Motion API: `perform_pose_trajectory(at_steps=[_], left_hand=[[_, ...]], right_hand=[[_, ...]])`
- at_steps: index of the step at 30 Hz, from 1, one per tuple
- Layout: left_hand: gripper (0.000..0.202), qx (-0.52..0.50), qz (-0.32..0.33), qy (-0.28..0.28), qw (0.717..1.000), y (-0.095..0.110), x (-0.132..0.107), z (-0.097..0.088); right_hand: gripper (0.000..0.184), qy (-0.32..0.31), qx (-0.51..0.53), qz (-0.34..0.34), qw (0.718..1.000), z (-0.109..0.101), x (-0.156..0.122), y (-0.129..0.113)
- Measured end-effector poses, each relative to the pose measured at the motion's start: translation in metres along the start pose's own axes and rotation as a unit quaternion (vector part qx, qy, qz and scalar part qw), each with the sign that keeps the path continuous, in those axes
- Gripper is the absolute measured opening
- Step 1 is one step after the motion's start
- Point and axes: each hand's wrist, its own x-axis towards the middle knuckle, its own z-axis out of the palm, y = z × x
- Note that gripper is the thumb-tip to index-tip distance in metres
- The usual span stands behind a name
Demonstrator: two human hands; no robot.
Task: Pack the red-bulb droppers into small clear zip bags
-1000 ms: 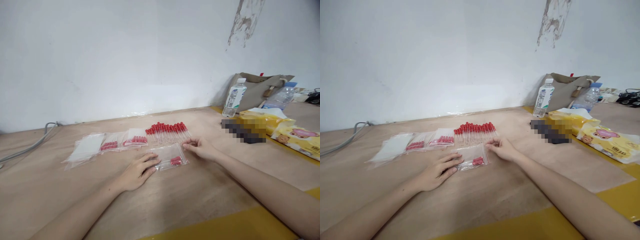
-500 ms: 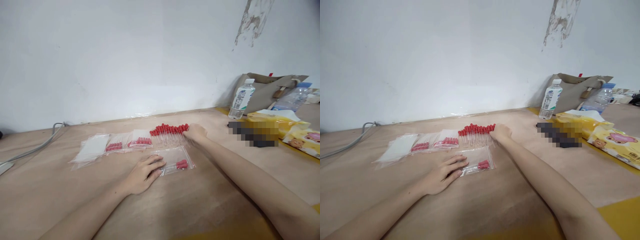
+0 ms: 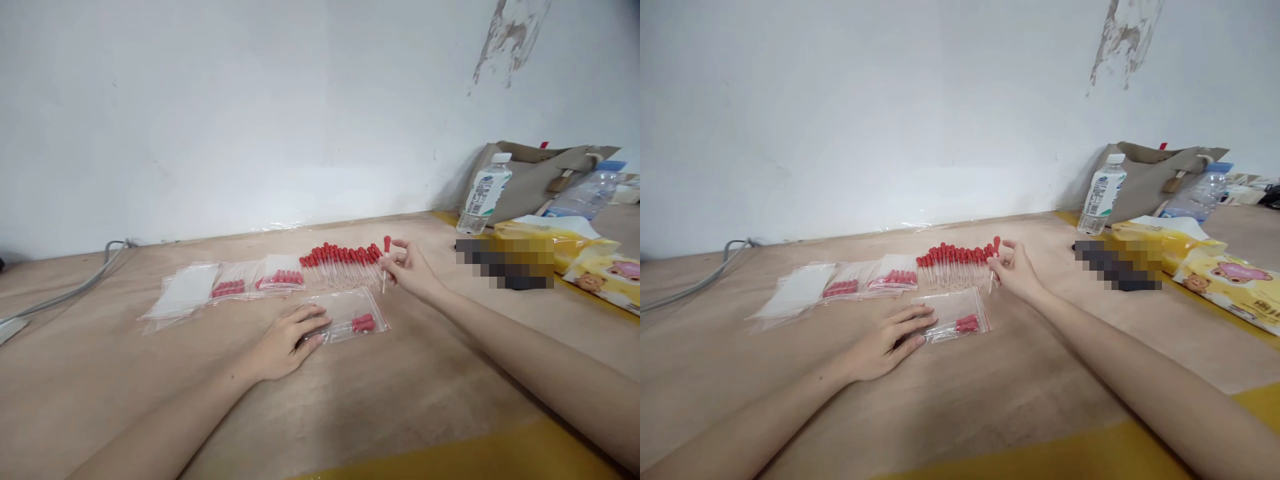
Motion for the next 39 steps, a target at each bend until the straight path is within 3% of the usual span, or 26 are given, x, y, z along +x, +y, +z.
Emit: perform_pose_trajectory(at_steps=[2,6,9,14,20,23,25,27,31,36,39], left_hand=[[0.035,0.003,0.0,-0.001,1.0,0.0,0.0,0.0],[0.035,0.008,0.003,-0.001,1.0,0.001,0.001,-0.001],[0.035,0.003,-0.002,0.0,1.0,0.001,0.001,0.0],[0.038,-0.004,-0.009,0.009,1.0,0.002,-0.001,0.001],[0.04,0.004,-0.018,0.016,1.0,0.002,-0.001,0.002],[0.042,0.003,-0.02,0.018,1.0,0.002,-0.001,0.002],[0.043,0.001,-0.022,0.021,1.0,0.002,-0.002,0.002],[0.043,-0.001,-0.021,0.024,0.999,0.002,-0.002,0.002],[0.044,-0.004,-0.019,0.03,0.999,0.001,-0.003,0.002],[0.044,0.0,-0.024,0.028,0.999,0.001,-0.004,0.003],[0.044,0.004,-0.023,0.025,0.999,0.001,-0.003,0.003]], right_hand=[[0.074,0.013,0.028,-0.007,1.0,-0.001,-0.017,0.008],[0.077,0.033,0.064,0.042,0.996,0.005,-0.035,0.017],[0.067,0.027,0.11,0.067,0.991,0.012,-0.041,0.015],[0.05,-0.056,0.143,0.1,0.983,0.011,-0.053,0.008],[0.027,-0.028,0.197,0.132,0.971,0.007,-0.056,0.011],[0.018,-0.072,0.142,0.149,0.976,0.0,-0.049,0.013],[0.021,-0.144,0.018,0.111,0.983,-0.007,-0.043,0.013],[0.024,-0.207,-0.111,0.02,0.972,-0.014,-0.037,0.011],[0.022,-0.253,-0.214,-0.142,0.933,-0.02,-0.028,0.008],[0.019,-0.255,-0.306,-0.169,0.902,-0.029,-0.022,0.012],[0.022,-0.286,-0.3,-0.194,0.889,-0.028,-0.023,0.012]])
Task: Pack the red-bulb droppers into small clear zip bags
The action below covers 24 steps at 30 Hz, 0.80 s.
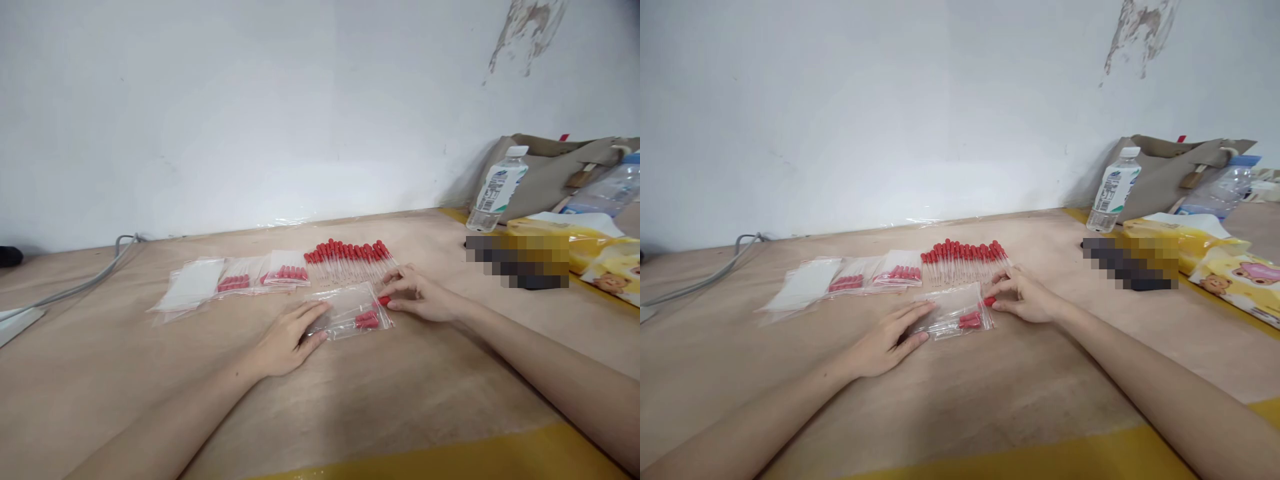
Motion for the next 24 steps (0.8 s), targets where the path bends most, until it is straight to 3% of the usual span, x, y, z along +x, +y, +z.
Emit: perform_pose_trajectory(at_steps=[3,7,12,15,18,21,24], left_hand=[[0.045,0.005,-0.003,-0.003,1.0,0.0,0.0,0.0],[0.044,0.004,-0.004,-0.001,1.0,0.0,0.0,0.0],[0.042,0.007,-0.001,-0.016,1.0,-0.001,0.001,0.0],[0.042,0.007,0.002,-0.022,1.0,-0.003,0.001,0.001],[0.042,0.006,0.006,-0.022,1.0,-0.004,0.001,0.002],[0.042,0.006,0.006,-0.022,1.0,-0.005,0.0,0.002],[0.041,0.001,0.011,-0.017,1.0,-0.005,0.0,0.002]], right_hand=[[0.02,0.006,0.041,-0.022,0.999,0.011,0.004,-0.005],[0.019,0.072,0.129,0.027,0.989,0.03,0.011,-0.011],[0.021,0.076,0.116,0.018,0.99,0.024,0.007,-0.007],[0.023,0.136,0.058,0.129,0.981,0.008,0.009,0.003],[0.022,0.211,-0.041,0.251,0.944,-0.009,0.023,0.016],[0.029,0.245,-0.089,0.29,0.921,-0.019,0.05,0.027],[0.04,0.273,-0.07,0.338,0.898,-0.019,0.078,0.036]])
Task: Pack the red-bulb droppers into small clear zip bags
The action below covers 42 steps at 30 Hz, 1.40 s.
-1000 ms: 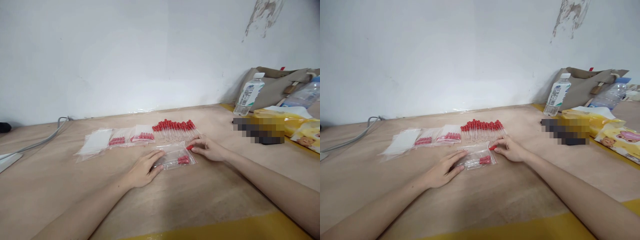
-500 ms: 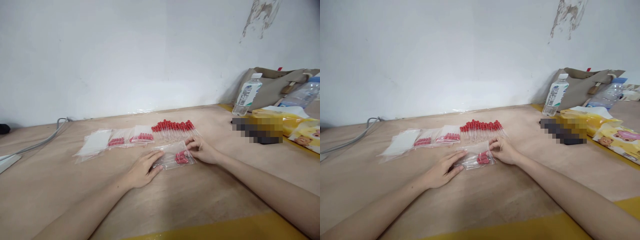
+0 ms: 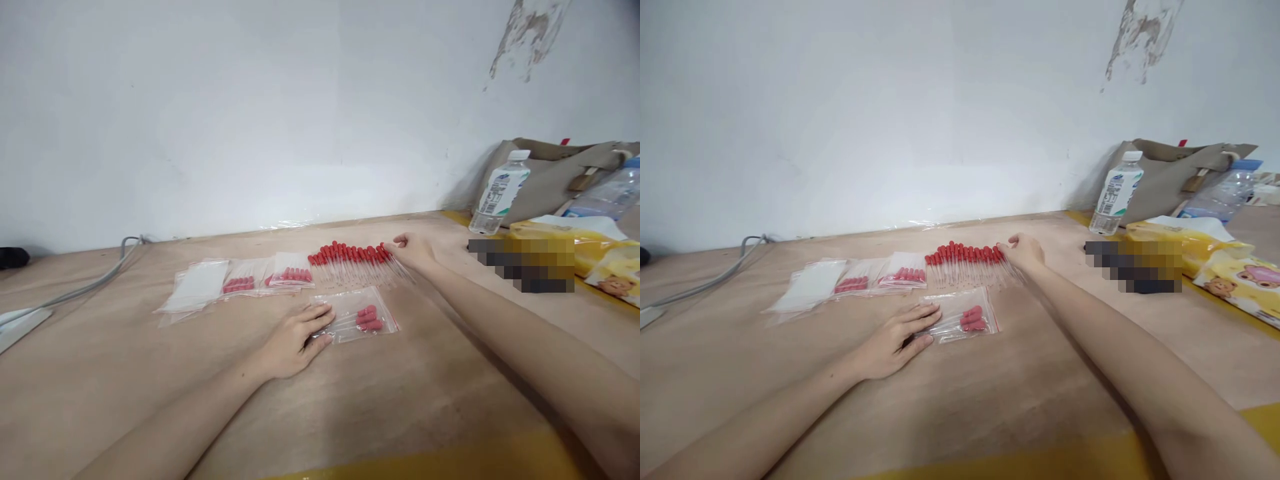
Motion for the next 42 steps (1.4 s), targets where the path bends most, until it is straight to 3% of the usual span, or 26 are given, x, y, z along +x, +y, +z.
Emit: perform_pose_trajectory(at_steps=[4,10,15,17,22,27,30,33,36,42], left_hand=[[0.041,-0.002,-0.001,0.0,1.0,0.0,-0.001,0.0],[0.042,0.0,-0.002,0.004,1.0,0.0,0.0,0.0],[0.041,0.001,0.005,0.009,1.0,-0.001,-0.001,0.002],[0.041,0.002,0.005,0.009,1.0,0.0,-0.001,0.001],[0.041,0.008,-0.003,0.002,1.0,0.002,0.0,-0.001],[0.041,0.009,-0.002,0.015,1.0,0.002,0.0,-0.002],[0.042,0.005,-0.001,0.016,1.0,0.002,0.0,-0.001],[0.044,0.0,-0.006,0.013,1.0,0.001,-0.001,-0.001],[0.045,-0.009,-0.004,0.018,1.0,0.001,-0.001,-0.001],[0.045,-0.012,0.001,0.025,1.0,0.001,-0.001,-0.001]], right_hand=[[0.032,-0.008,0.06,0.081,0.995,0.019,0.018,-0.007],[0.014,-0.018,0.111,0.095,0.989,0.028,0.025,-0.01],[0.015,-0.035,0.203,0.051,0.977,0.006,0.016,-0.023],[0.015,-0.015,0.254,0.024,0.967,-0.008,0.005,-0.025],[0.022,0.026,0.417,-0.021,0.908,-0.031,-0.035,-0.011],[0.023,-0.007,0.464,0.041,0.885,-0.021,-0.069,0.01],[0.022,-0.025,0.523,0.096,0.846,-0.011,-0.081,0.011],[0.022,-0.099,0.565,0.113,0.811,-0.005,-0.09,0.007],[0.022,-0.162,0.564,0.107,0.803,-0.005,-0.098,0.006],[0.015,-0.193,0.559,0.156,0.791,-0.015,-0.107,0.008]])
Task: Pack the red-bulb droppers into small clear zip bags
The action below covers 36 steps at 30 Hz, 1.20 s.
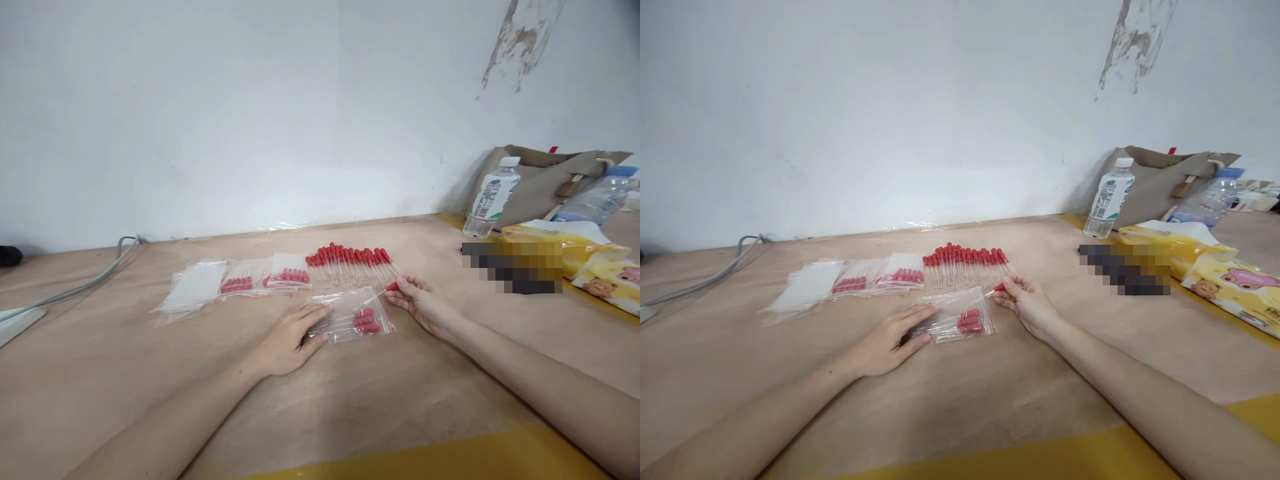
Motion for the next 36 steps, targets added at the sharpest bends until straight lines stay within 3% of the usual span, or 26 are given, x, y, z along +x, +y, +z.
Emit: perform_pose_trajectory(at_steps=[5,10,15,22,27,30,32,36], left_hand=[[0.045,-0.003,-0.001,0.0,1.0,-0.001,0.0,0.0],[0.044,-0.002,-0.002,-0.001,1.0,0.0,0.001,-0.001],[0.045,0.002,-0.006,-0.007,1.0,0.0,0.002,0.0],[0.046,-0.004,0.001,-0.004,1.0,0.0,0.004,0.0],[0.045,-0.002,-0.005,-0.004,1.0,0.0,0.003,0.0],[0.045,-0.001,-0.005,-0.003,1.0,-0.001,0.003,0.001],[0.045,-0.001,-0.003,-0.001,1.0,-0.001,0.003,0.001],[0.044,-0.004,0.008,-0.006,1.0,0.0,0.004,-0.002]], right_hand=[[0.025,-0.107,-0.127,0.004,0.986,0.001,-0.002,-0.002],[0.031,-0.126,-0.296,-0.047,0.946,0.003,0.004,-0.002],[0.03,-0.145,-0.335,-0.023,0.931,-0.001,0.011,-0.008],[0.029,-0.106,-0.314,-0.118,0.936,0.01,0.006,0.007],[0.032,-0.11,-0.272,-0.09,0.952,0.017,0.0,0.013],[0.031,-0.036,-0.291,-0.089,0.952,0.016,0.001,0.005],[0.033,-0.013,-0.326,-0.051,0.944,0.016,0.0,-0.001],[0.032,-0.12,-0.389,0.033,0.913,0.019,-0.004,-0.009]])
